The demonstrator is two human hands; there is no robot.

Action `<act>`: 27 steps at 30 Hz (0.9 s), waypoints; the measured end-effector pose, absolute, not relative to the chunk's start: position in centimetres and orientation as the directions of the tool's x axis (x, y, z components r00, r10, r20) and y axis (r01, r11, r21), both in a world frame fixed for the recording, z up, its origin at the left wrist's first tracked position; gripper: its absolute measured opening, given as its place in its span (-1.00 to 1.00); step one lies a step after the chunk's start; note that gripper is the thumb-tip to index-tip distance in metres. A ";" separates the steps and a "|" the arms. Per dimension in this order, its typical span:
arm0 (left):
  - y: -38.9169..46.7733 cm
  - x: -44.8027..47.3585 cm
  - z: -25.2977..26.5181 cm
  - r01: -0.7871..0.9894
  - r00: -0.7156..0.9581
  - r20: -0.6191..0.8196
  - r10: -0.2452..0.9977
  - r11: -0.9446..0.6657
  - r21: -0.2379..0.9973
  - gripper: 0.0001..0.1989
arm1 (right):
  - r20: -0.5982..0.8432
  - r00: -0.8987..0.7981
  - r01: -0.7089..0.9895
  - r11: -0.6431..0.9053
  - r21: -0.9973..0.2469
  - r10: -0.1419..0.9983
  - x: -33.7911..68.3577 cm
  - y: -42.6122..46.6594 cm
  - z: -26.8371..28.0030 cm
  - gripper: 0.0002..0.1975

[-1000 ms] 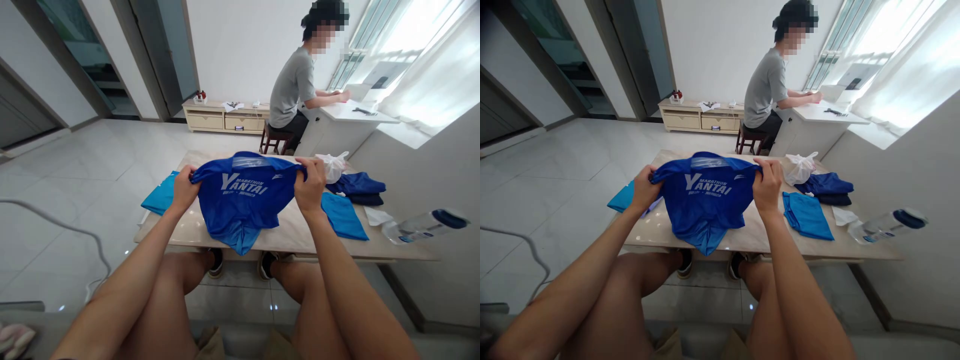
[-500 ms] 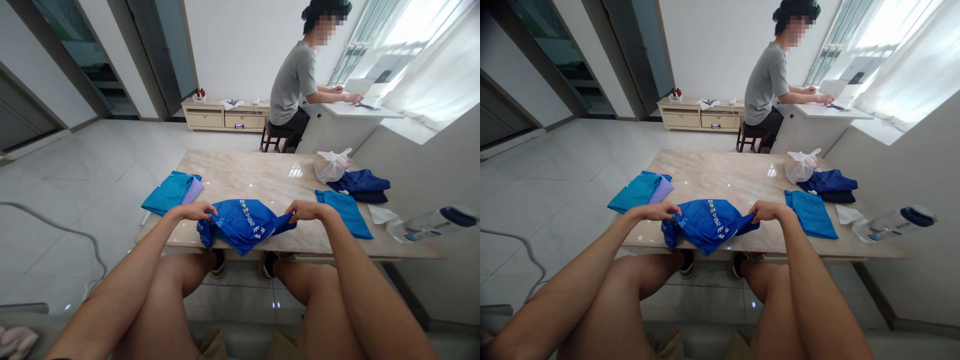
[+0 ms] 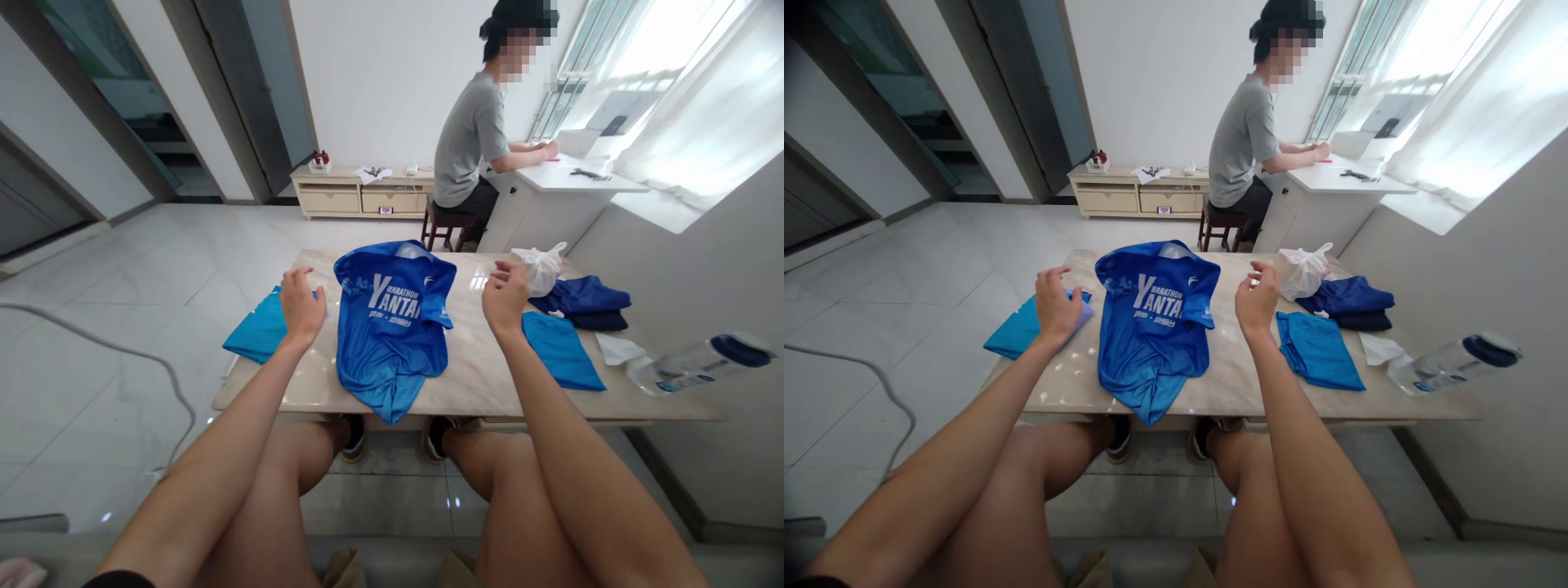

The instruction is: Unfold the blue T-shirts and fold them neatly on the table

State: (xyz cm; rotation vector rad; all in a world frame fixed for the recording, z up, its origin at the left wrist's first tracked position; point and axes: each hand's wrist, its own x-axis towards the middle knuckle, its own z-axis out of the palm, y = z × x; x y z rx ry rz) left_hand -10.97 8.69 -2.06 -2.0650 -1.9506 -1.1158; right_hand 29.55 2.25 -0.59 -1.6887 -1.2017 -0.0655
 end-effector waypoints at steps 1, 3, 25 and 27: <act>8.7 -11.1 -2.5 0.900 -0.037 0.536 0.843 -0.204 0.384 -0.52 | 0.561 0.444 0.743 0.064 -0.666 0.699 29.5 2.2 -1.0 -0.54; 8.5 -11.2 -3.9 0.903 0.093 0.451 0.888 -0.266 0.337 -0.54 | 0.551 0.291 0.784 0.135 -0.606 0.782 29.1 1.8 -2.2 -0.61; 5.6 -8.0 -11.5 0.825 0.563 -0.458 0.688 -0.496 0.270 -0.25 | -0.450 -0.357 0.915 0.208 -0.347 0.819 22.4 -0.3 -10.4 -0.29; 5.7 -8.4 -11.4 0.830 0.558 -0.464 0.689 -0.483 0.280 -0.30 | -0.497 -0.351 0.918 0.188 -0.348 0.794 22.4 -0.1 -10.6 -0.28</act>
